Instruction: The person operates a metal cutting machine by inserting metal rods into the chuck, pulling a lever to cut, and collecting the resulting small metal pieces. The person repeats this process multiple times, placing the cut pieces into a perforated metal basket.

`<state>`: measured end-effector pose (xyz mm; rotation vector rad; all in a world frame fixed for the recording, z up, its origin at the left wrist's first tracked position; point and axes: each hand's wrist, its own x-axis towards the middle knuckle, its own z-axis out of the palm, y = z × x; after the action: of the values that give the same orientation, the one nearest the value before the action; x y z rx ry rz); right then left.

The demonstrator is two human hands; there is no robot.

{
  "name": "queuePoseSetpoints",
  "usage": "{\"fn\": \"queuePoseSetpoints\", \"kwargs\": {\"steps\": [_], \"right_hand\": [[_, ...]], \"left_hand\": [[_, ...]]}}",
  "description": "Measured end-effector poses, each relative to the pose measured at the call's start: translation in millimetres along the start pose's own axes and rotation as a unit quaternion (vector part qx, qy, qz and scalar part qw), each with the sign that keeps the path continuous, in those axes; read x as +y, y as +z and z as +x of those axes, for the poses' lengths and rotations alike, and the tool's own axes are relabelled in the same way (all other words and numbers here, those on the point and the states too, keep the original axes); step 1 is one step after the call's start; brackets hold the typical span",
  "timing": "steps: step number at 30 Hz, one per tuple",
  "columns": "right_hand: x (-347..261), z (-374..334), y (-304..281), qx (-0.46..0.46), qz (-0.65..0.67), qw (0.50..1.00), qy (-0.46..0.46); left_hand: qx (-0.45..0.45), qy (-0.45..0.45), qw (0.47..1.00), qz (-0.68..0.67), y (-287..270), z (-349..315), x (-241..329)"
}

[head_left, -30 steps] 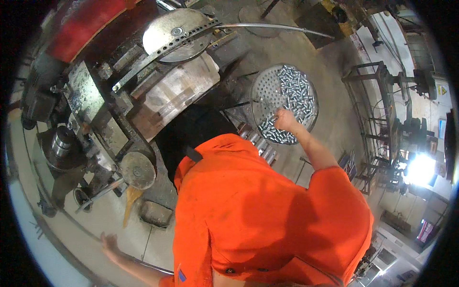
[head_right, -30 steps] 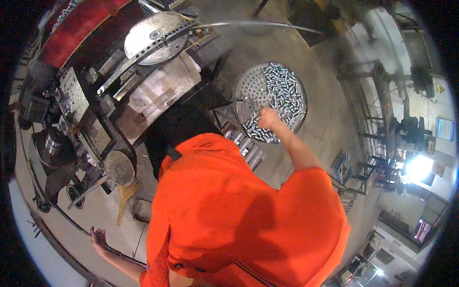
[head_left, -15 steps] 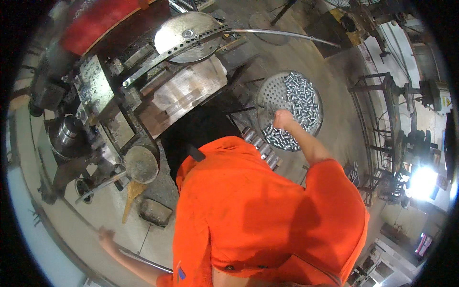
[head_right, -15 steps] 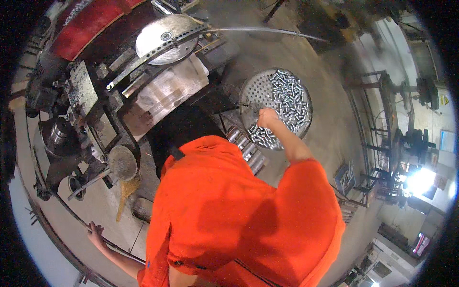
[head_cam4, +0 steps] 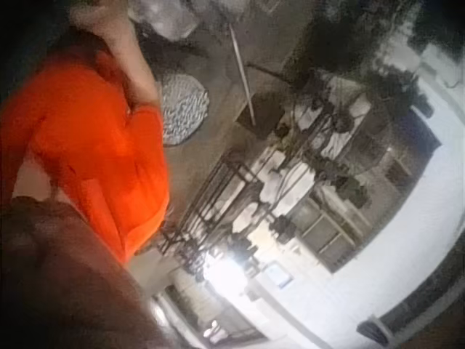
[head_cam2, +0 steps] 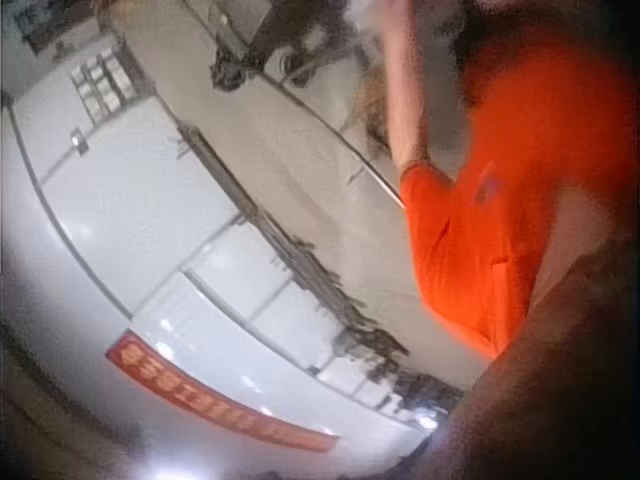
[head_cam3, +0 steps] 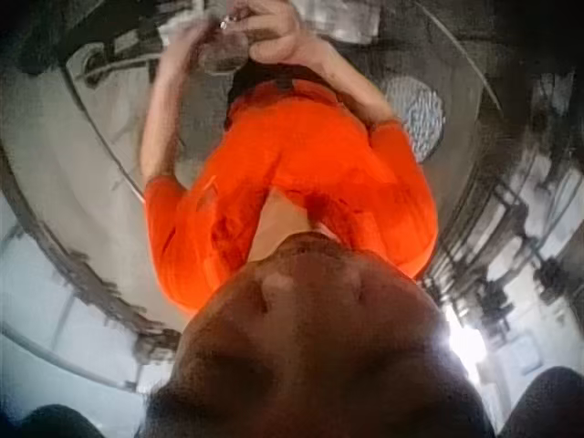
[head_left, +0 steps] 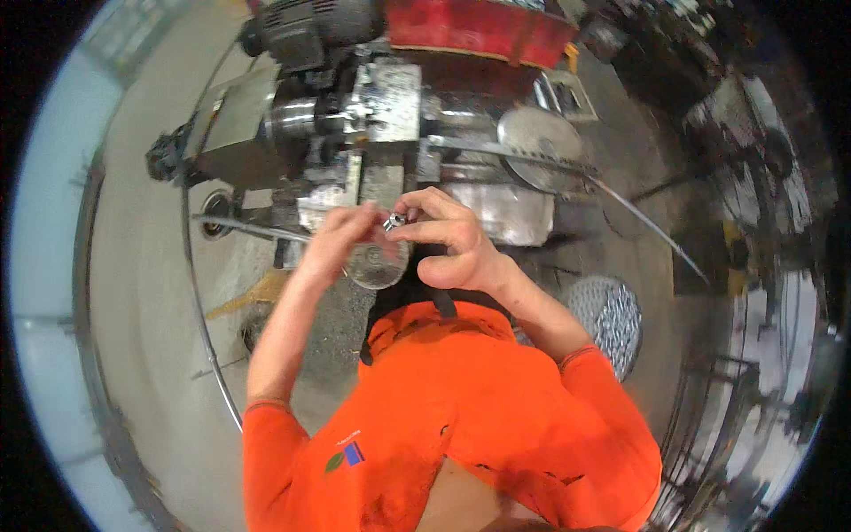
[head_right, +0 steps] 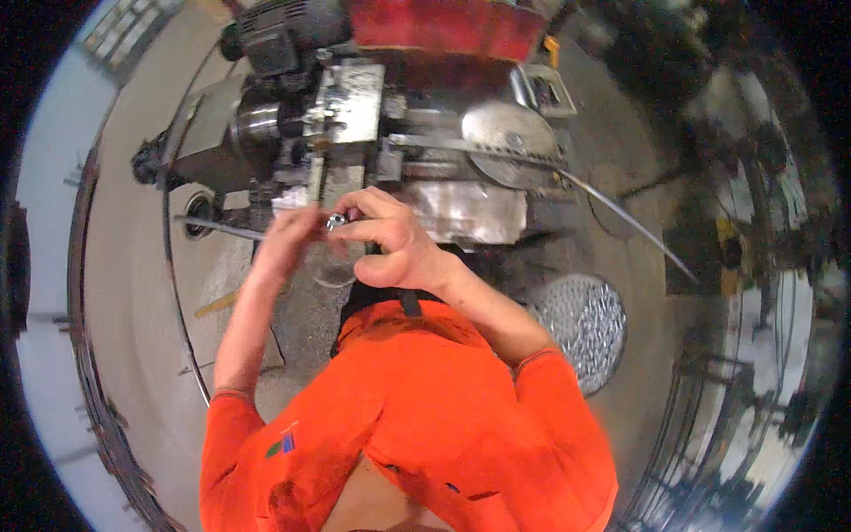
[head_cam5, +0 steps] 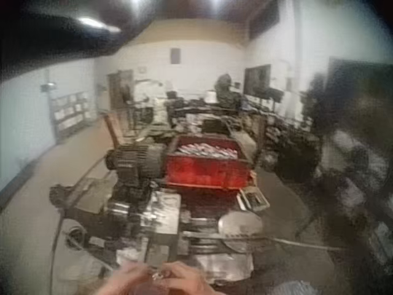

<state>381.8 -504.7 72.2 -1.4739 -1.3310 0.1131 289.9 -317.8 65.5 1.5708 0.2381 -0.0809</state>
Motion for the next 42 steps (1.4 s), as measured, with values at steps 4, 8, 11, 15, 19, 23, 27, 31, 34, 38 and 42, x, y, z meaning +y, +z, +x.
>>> {"fn": "queuePoseSetpoints", "kwargs": {"steps": [4,8,11,15,19,23,27,31,34,38,42], "right_hand": [[-1,17,15,0.03,-0.036,0.998,-0.041],[3,18,26,-0.006,-0.136,0.99,-0.036],[8,29,30,-0.038,-0.141,0.988,-0.052],[10,61,30,-0.121,-0.144,0.98,-0.067],[9,95,32,-0.173,-0.137,0.97,-0.097],[36,135,33,-0.17,-0.206,0.956,-0.122],[88,187,40,-0.237,-0.434,0.869,-0.012],[129,202,54,-0.223,-0.421,0.875,0.086],[137,206,58,-0.214,-0.377,0.892,0.125],[145,215,67,-0.246,-0.374,0.885,0.126],[150,219,64,-0.213,-0.358,0.899,0.136]], "left_hand": [[-0.036,0.012,0.958,-0.286,11,-2,-12],[0.035,0.053,0.998,-0.008,0,-4,-3],[0.063,0.017,0.982,0.176,-15,-8,10],[0.074,0.077,0.963,0.248,-37,-8,17],[0.063,0.05,0.979,0.188,-56,-13,28],[0.126,0.053,0.962,0.237,-93,-34,41],[0.339,0.077,0.902,0.256,-162,-99,24],[0.459,-0.014,0.753,0.471,-217,-190,-26],[0.431,-0.181,0.74,0.483,-202,-243,-53],[0.424,-0.213,0.785,0.4,-182,-265,-107],[0.47,-0.25,0.734,0.422,-188,-244,-130]]}}
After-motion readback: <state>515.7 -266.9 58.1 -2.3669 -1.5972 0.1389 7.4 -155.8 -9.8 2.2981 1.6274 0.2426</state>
